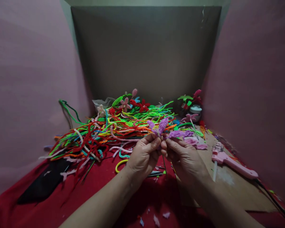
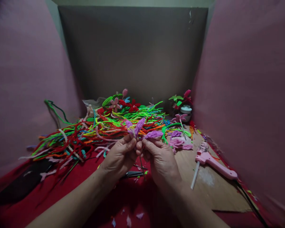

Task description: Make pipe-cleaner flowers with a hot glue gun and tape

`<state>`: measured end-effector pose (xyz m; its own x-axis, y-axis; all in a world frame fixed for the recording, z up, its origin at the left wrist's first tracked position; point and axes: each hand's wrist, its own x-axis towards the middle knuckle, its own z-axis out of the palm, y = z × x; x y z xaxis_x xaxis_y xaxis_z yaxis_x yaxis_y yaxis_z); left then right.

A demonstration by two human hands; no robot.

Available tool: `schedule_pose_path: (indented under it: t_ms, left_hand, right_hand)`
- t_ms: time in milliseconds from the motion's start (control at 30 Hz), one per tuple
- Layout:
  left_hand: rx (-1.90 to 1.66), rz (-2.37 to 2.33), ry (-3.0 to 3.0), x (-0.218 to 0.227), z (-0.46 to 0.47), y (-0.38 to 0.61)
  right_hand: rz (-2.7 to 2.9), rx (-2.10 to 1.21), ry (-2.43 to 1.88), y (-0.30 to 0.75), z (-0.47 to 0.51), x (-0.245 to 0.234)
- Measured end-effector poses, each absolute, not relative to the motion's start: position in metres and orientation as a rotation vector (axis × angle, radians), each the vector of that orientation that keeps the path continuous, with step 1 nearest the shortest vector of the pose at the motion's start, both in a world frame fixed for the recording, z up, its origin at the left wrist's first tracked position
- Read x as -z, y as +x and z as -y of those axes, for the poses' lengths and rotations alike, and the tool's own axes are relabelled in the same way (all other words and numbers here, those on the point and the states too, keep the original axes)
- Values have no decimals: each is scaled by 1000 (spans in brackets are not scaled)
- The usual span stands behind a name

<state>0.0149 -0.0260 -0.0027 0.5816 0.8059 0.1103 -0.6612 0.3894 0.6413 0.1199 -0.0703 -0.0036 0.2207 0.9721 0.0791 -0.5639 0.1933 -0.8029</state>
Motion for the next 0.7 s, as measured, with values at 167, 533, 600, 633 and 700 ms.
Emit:
schedule_pose_path:
  t_ms: [167, 533, 600, 633, 700]
  left_hand:
    - [-933, -236, 722, 3, 27, 15]
    - [-1141, -481, 1107, 2, 26, 14]
    - [-1150, -509, 1115, 1, 27, 14]
    - [-1151, -521, 1109, 0, 28, 14]
    - [-1158, -542, 1097, -2, 30, 14]
  right_hand:
    - [705, -1160, -725, 118, 68, 2]
    - [1103, -472, -1180, 123, 95, -15]
    - [1135, -451, -1214, 121, 94, -15]
    - [1143, -440, -1225, 121, 93, -15]
    - [1148, -414, -1234, 121, 90, -14]
